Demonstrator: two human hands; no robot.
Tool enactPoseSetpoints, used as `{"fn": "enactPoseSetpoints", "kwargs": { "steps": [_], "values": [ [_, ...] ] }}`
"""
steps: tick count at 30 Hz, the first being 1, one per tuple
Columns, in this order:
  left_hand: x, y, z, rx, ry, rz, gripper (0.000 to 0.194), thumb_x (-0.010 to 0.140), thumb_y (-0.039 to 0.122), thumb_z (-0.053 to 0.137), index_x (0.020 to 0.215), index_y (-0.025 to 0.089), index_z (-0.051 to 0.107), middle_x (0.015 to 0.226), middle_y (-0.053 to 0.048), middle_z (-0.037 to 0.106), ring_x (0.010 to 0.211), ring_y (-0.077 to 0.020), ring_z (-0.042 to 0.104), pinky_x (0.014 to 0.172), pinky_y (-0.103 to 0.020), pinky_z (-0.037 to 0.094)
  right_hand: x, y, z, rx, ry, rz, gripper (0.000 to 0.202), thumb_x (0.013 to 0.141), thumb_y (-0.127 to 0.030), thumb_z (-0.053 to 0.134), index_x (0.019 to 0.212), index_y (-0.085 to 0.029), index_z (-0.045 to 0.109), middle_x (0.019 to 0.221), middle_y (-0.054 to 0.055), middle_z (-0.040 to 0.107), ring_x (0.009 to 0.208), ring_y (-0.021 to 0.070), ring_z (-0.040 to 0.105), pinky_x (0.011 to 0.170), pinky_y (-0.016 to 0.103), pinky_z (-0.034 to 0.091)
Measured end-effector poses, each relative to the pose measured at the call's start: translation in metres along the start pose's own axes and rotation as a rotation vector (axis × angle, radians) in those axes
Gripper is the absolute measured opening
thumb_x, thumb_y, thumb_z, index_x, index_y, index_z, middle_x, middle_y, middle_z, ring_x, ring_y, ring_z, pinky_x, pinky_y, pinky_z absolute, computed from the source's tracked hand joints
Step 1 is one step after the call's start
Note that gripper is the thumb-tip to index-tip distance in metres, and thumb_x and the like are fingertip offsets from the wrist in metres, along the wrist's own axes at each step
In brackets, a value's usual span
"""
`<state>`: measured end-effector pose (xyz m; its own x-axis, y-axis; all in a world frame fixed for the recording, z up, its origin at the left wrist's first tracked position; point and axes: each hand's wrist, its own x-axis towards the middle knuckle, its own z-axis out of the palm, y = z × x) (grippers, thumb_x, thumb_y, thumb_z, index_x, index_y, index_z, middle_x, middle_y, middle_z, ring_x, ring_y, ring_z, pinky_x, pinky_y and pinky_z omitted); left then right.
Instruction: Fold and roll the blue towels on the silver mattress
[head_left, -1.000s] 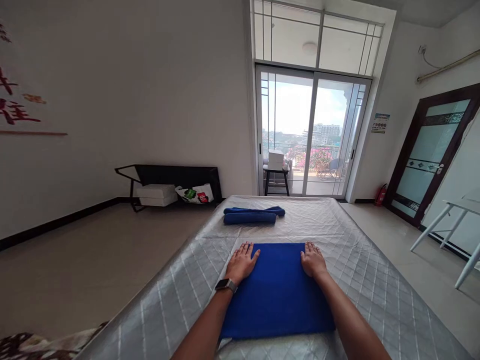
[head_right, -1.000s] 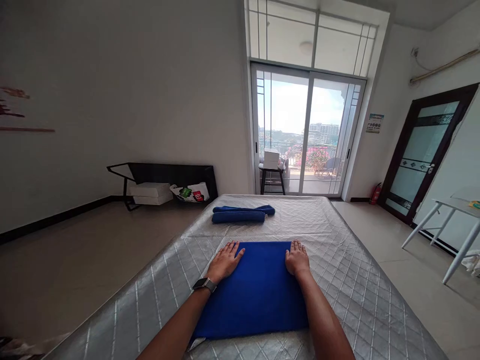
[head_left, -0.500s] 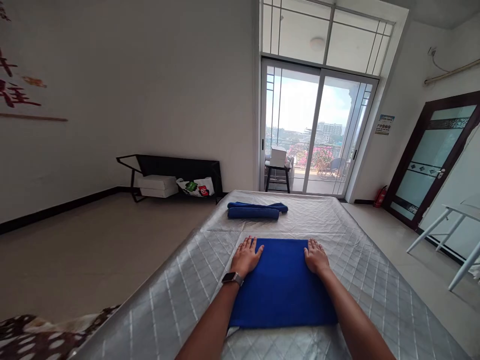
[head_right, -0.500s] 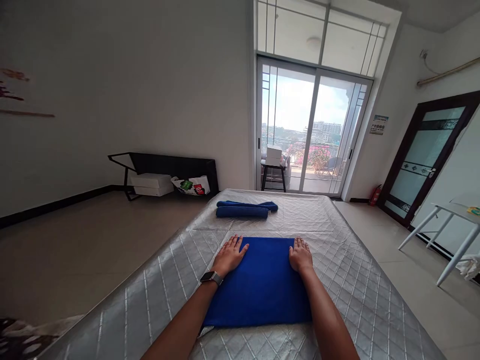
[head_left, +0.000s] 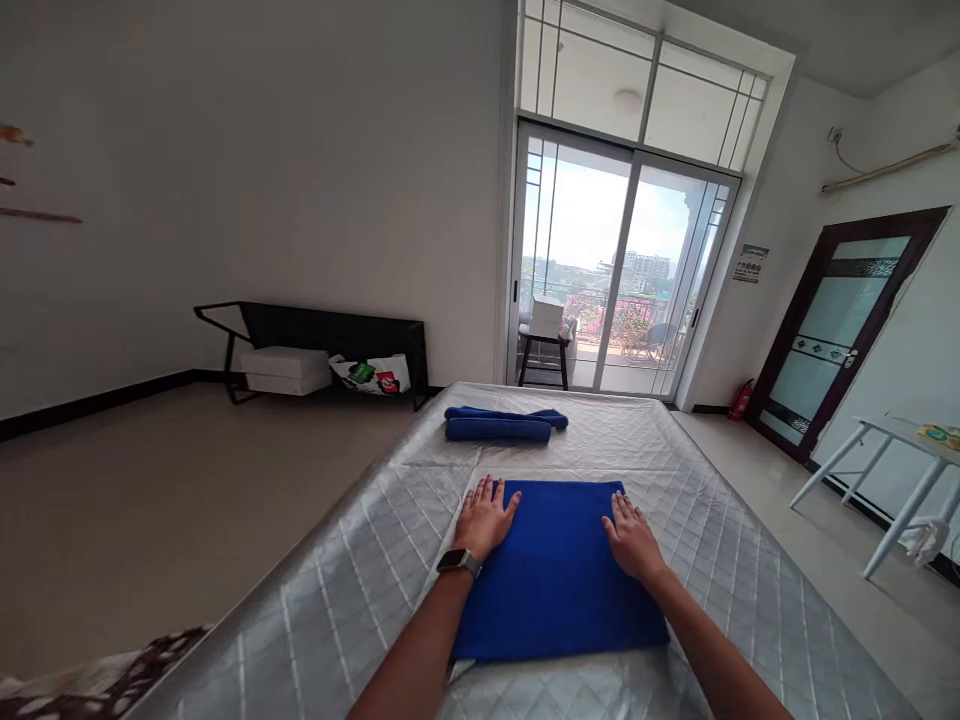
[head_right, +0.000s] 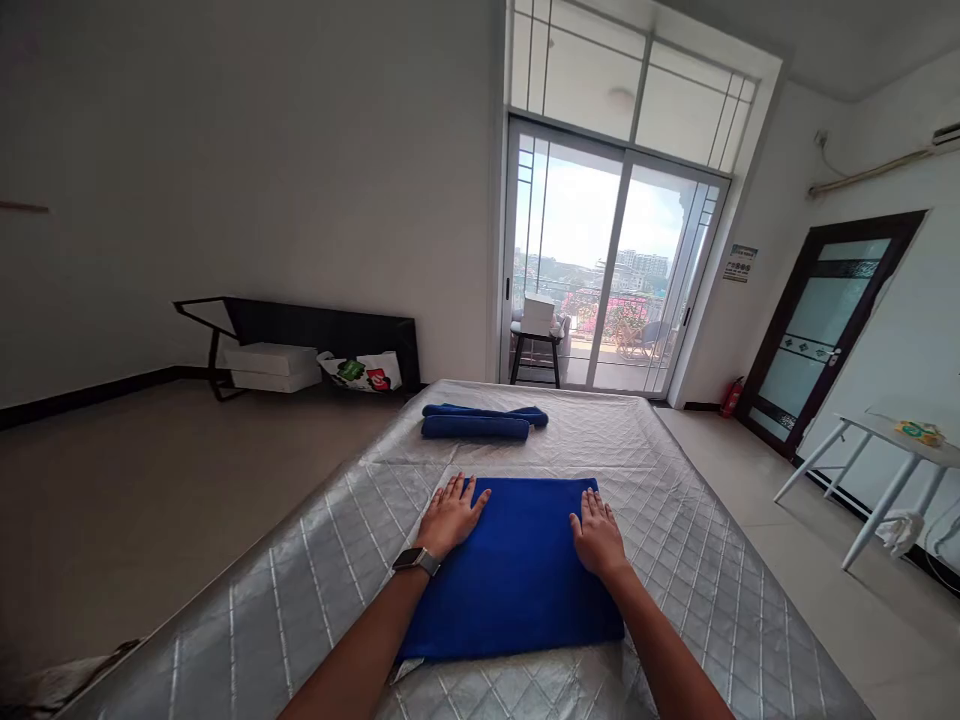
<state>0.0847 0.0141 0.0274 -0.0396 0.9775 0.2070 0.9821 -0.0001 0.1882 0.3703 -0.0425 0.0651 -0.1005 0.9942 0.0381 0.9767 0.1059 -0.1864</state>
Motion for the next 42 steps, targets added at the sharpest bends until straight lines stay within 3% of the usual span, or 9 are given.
{"fn": "enactPoseSetpoints", "kwargs": {
  "steps": [4,7,11,15,19,24,28,36,42],
  "values": [
    [-0.01,0.017,-0.01,0.023,0.15,0.07,0.066,0.098,0.053,0.029,0.142,0.01,0.051,0.152,-0.018,0.045,0.145,-0.033,0.034,0.119,-0.052,0.027,-0.007,-0.001,0.004,-0.011,-0.038,-0.007,0.065,0.101,-0.038,0.023,0.154,-0.002,0.024,0.161,0.016,0.022,0.151,0.0215,0.016,0.121,0.039,0.018],
    [-0.03,0.054,-0.007,-0.029,0.229,0.23,0.062,0.1,0.052,0.025,0.141,0.014,0.053,0.151,-0.015,0.049,0.143,-0.0305,0.038,0.117,-0.05,0.034,-0.007,-0.003,0.006,-0.005,-0.026,-0.011,0.065,0.101,-0.04,0.021,0.154,-0.002,0.024,0.161,0.015,0.021,0.151,0.0221,0.016,0.121,0.04,0.017],
    [-0.061,0.11,0.013,-0.088,0.148,0.505,0.058,0.101,0.051,0.024,0.146,0.022,0.046,0.153,-0.01,0.047,0.143,-0.0253,0.039,0.116,-0.047,0.036,-0.006,-0.002,0.007,0.001,-0.024,-0.022,0.064,0.101,-0.04,0.023,0.155,-0.005,0.026,0.162,0.014,0.022,0.151,0.022,0.016,0.121,0.039,0.018],
    [-0.074,0.128,0.024,-0.079,0.016,0.556,0.06,0.101,0.054,0.025,0.151,0.024,0.037,0.153,-0.011,0.046,0.144,-0.0256,0.038,0.117,-0.048,0.033,-0.006,-0.002,0.007,0.008,-0.026,-0.031,0.063,0.101,-0.037,0.025,0.154,-0.003,0.027,0.162,0.016,0.02,0.151,0.0232,0.015,0.12,0.04,0.02],
    [-0.067,0.099,0.013,-0.044,-0.069,0.439,0.065,0.099,0.057,0.021,0.151,0.021,0.038,0.157,-0.011,0.039,0.147,-0.0265,0.032,0.119,-0.049,0.028,-0.006,-0.005,0.005,0.045,-0.035,0.0,0.065,0.1,-0.038,0.023,0.154,-0.002,0.024,0.162,0.015,0.02,0.152,0.0217,0.014,0.121,0.039,0.015],
    [-0.061,0.025,-0.011,0.051,-0.147,0.176,0.076,0.097,0.062,0.018,0.152,0.011,0.033,0.16,-0.013,0.03,0.149,-0.0281,0.024,0.121,-0.048,0.023,-0.005,-0.005,0.007,0.084,-0.05,0.018,0.067,0.1,-0.041,0.02,0.156,-0.004,0.021,0.163,0.013,0.018,0.152,0.0201,0.011,0.122,0.038,0.012],
    [-0.067,-0.019,-0.015,0.089,-0.136,0.113,0.077,0.097,0.059,0.021,0.152,0.006,0.031,0.16,-0.015,0.028,0.15,-0.0272,0.024,0.121,-0.045,0.023,-0.004,-0.004,0.008,0.076,-0.046,0.023,0.067,0.1,-0.043,0.02,0.156,-0.005,0.021,0.163,0.012,0.018,0.152,0.0198,0.011,0.122,0.037,0.011],
    [-0.072,-0.021,-0.006,0.08,-0.034,0.097,0.075,0.097,0.057,0.022,0.149,0.005,0.038,0.158,-0.018,0.035,0.147,-0.029,0.031,0.12,-0.045,0.027,-0.014,-0.011,-0.008,0.025,-0.019,0.027,0.065,0.1,-0.038,0.023,0.155,-0.004,0.026,0.161,0.014,0.023,0.151,0.0211,0.016,0.121,0.038,0.011],
    [-0.073,-0.028,-0.002,0.03,0.033,0.135,0.074,0.097,0.057,0.021,0.145,0.005,0.045,0.153,-0.02,0.042,0.144,-0.0312,0.037,0.118,-0.048,0.031,-0.051,-0.006,-0.01,0.023,-0.009,-0.018,0.064,0.1,-0.039,0.023,0.155,-0.007,0.025,0.162,0.012,0.024,0.151,0.0213,0.017,0.122,0.039,0.011]
  ]
}}
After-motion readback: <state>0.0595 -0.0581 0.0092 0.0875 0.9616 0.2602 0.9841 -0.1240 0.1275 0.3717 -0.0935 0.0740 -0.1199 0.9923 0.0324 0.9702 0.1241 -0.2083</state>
